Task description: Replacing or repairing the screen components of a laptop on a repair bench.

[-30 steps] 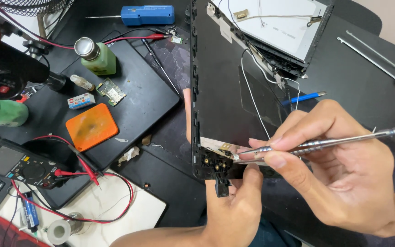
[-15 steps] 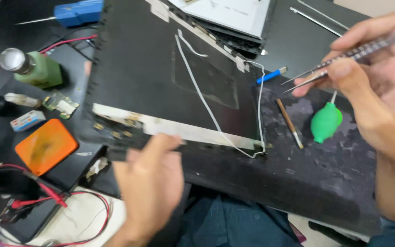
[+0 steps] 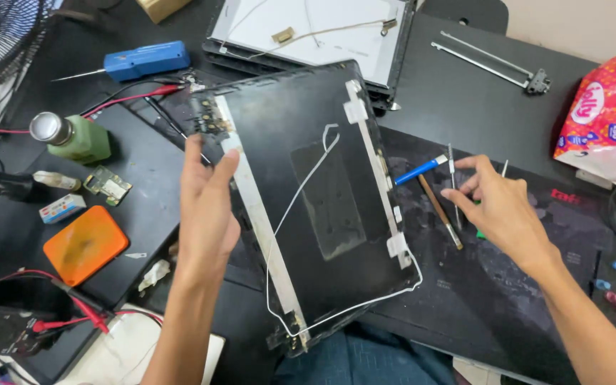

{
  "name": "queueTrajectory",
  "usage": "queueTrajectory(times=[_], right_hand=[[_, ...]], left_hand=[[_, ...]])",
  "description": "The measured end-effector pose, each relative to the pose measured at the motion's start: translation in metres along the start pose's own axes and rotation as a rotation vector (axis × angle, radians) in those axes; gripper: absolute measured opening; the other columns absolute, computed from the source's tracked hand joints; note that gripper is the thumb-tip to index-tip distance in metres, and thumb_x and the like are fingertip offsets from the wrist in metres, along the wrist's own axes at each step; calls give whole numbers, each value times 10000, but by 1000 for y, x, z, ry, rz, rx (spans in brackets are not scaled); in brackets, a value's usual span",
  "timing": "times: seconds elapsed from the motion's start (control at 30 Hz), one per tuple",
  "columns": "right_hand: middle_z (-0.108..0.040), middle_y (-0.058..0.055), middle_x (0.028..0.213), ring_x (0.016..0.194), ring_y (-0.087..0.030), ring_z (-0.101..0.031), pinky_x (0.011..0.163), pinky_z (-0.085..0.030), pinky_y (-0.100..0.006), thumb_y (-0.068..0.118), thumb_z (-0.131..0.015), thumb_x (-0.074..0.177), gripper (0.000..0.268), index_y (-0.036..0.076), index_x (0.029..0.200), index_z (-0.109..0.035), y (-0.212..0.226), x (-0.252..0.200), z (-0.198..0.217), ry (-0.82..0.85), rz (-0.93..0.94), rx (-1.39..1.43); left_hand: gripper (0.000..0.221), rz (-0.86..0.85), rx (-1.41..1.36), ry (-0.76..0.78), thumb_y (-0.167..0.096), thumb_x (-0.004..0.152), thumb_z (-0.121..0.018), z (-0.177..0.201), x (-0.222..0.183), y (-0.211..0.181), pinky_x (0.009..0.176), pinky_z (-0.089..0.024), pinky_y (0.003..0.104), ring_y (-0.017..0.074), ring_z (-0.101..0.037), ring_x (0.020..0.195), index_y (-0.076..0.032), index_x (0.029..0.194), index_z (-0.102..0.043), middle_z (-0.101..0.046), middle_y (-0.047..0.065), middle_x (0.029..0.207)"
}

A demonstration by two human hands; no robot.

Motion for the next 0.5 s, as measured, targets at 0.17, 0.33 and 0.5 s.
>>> queueTrajectory(times=[0.17,0.33,0.5], right_hand=[[-679,-122,1113,999,-283,-683,894,-448,-451,355,-788,872,476,108,1253,-644,23,-35,22,-273,119,-318],[-646,-188,1131,1010,-343,-672,832,-486,-472,380,-812,863,631,83,1380,-606,-4,-55,6,-291,-13,-300],[-673,-217,1026,854,-336,-696,775,-556,-464,361,-794,929,671,39,1457,-533,-37,-58,-4,-201,-160,-7]], left_hand=[[485,0,79,90,29,1021,-518,-7,-5,8,1031,-449,250,100,-567,1162,-8,1493,-414,-609,63,1323],[518,22,58,109,10,1046,-501,-5,-6,23,1001,-455,269,127,-554,1136,-21,1545,-365,-595,97,1321],[565,-4,87,102,-1,1035,-504,-3,-7,30,999,-460,279,139,-546,1155,-7,1571,-324,-564,127,1380]])
Point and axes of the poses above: each hand's wrist, its own x-axis towards the middle knuckle, its own z-axis out of the back of the hand, y = z × x, the point moved 2 cm from there along x, towards the middle knuckle
